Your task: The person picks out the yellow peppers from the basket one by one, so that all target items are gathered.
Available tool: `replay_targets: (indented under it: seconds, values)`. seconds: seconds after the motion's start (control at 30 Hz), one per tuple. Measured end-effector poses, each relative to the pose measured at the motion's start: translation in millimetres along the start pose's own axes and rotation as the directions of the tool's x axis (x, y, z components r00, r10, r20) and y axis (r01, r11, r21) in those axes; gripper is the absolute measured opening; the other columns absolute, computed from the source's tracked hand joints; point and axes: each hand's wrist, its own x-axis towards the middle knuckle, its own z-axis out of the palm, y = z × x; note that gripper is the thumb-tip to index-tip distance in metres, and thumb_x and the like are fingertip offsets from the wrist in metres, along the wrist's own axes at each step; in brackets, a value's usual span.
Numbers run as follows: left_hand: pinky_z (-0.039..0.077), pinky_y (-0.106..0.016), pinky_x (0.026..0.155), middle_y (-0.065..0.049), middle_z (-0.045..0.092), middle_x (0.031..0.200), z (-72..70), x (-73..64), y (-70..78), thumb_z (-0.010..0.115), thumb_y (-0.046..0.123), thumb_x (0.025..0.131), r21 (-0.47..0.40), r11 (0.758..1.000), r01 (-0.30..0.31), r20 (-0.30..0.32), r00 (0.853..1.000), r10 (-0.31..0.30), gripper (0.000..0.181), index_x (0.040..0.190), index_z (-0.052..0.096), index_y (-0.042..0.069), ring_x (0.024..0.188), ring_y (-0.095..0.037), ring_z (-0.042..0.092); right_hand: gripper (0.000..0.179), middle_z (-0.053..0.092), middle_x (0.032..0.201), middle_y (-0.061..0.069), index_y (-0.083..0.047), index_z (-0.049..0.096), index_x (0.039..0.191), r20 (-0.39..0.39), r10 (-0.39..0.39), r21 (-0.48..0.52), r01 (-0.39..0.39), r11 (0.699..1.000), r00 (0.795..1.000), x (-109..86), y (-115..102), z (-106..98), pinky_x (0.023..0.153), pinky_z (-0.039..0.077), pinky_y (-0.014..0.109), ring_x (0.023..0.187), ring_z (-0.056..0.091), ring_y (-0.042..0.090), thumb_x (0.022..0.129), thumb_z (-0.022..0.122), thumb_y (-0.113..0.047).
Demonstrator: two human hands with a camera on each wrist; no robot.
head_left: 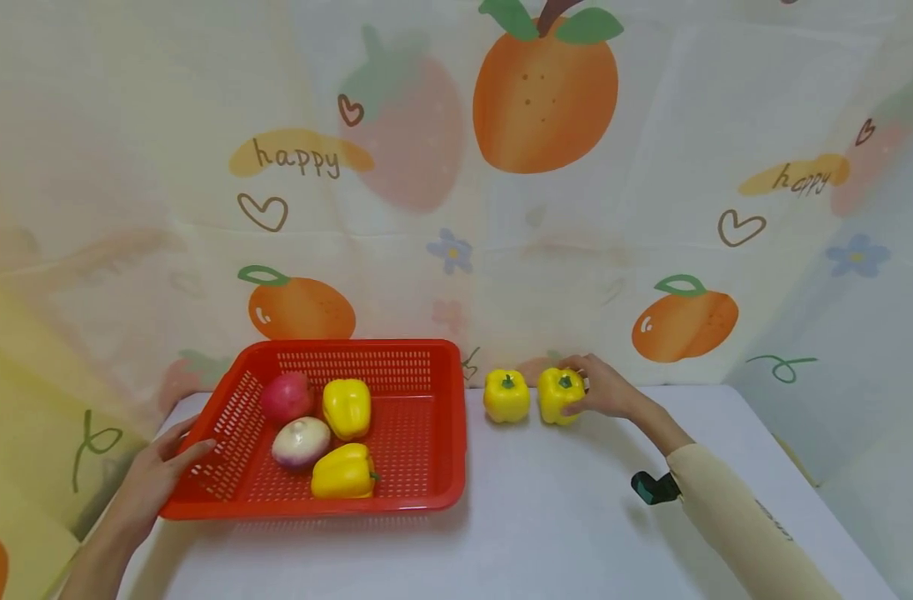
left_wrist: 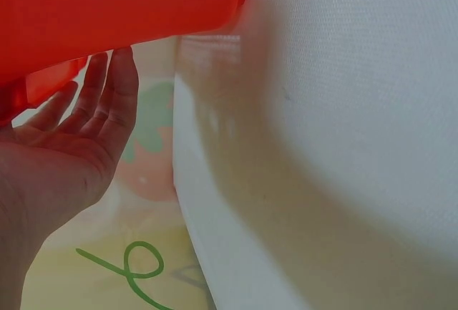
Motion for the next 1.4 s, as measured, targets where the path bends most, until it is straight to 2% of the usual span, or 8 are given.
replay_targets:
  seconds: [0.27,0.37,0.73,0.93,1.07,1.3,1.4]
  values:
    - [0.054,-0.027,0.068,0.026,0.053,0.102,0.1,0.2,0.6,0.055,0.039,0.099,0.005,1.0,0.0,0.002,1.0,0.0,0.076,0.153,0.021,-0.003,0.078,-0.007,0.061,0.069,0.052,0.124,0.024,0.006,0.052,0.13,0.016,-0.048,0.034,0.048,0.998,0.999,-3.9,0.6,-3.0,0.09,0.051,0.051,0.113,0.051,0.042,0.074,0.086,-0.015]
    - [0.054,-0.027,0.068,0.022,0.054,0.104,0.5,0.2,0.4,0.055,0.038,0.1,0.012,1.0,-0.004,-0.002,1.0,0.004,0.074,0.152,0.022,-0.003,0.077,-0.007,0.061,0.069,0.052,0.125,0.022,0.005,0.052,0.132,0.022,-0.039,0.032,0.038,0.999,0.999,-5.5,0.3,-3.9,0.092,0.05,0.051,0.114,0.051,0.042,0.075,0.086,-0.017]
    - [0.054,-0.027,0.068,0.027,0.053,0.1,0.5,0.4,0.2,0.056,0.04,0.099,0.026,1.0,-0.014,-0.011,1.0,0.014,0.075,0.152,0.023,-0.003,0.077,-0.007,0.061,0.071,0.052,0.13,0.023,0.006,0.05,0.134,0.018,-0.046,0.031,0.045,0.998,0.999,-7.1,1.6,-5.8,0.093,0.048,0.055,0.116,0.052,0.042,0.077,0.085,-0.017]
    - [0.053,-0.027,0.066,0.025,0.053,0.099,-0.5,-2.0,0.6,0.055,0.037,0.1,0.041,0.999,-0.027,-0.021,0.999,0.028,0.073,0.151,0.024,-0.004,0.076,-0.006,0.06,0.068,0.054,0.132,0.022,0.004,0.051,0.133,0.026,-0.03,0.025,0.029,0.999,0.999,-3.5,0.6,-3.5,0.094,0.047,0.054,0.115,0.052,0.04,0.078,0.084,-0.018]
    - [0.053,-0.027,0.065,0.031,0.051,0.094,1.5,-3.2,1.2,0.056,0.034,0.1,0.027,0.999,-0.035,-0.029,0.999,0.036,0.071,0.151,0.025,-0.005,0.074,-0.006,0.061,0.067,0.054,0.131,0.022,0.004,0.052,0.132,0.021,-0.026,0.014,0.026,1.0,0.999,-3.8,0.0,-3.8,0.093,0.048,0.054,0.114,0.053,0.04,0.078,0.084,-0.017]
    - [0.055,-0.028,0.066,0.023,0.055,0.102,0.2,-0.8,2.4,0.055,0.038,0.1,0.027,1.0,-0.003,-0.017,1.0,0.003,0.073,0.152,0.023,-0.003,0.075,-0.007,0.061,0.067,0.055,0.127,0.022,0.003,0.053,0.132,0.021,-0.004,-0.022,0.004,1.0,1.0,-5.3,-2.6,-8.1,0.095,0.047,0.053,0.112,0.053,0.038,0.078,0.084,-0.019]
    - [0.055,-0.028,0.066,0.026,0.053,0.099,0.7,-1.1,2.3,0.055,0.038,0.1,0.021,1.0,-0.005,-0.016,1.0,0.005,0.074,0.152,0.023,-0.003,0.075,-0.007,0.061,0.067,0.055,0.126,0.022,0.003,0.053,0.132,0.023,0.001,-0.031,-0.001,1.0,1.0,-6.1,-2.8,-9.1,0.095,0.047,0.053,0.112,0.053,0.039,0.078,0.084,-0.02]
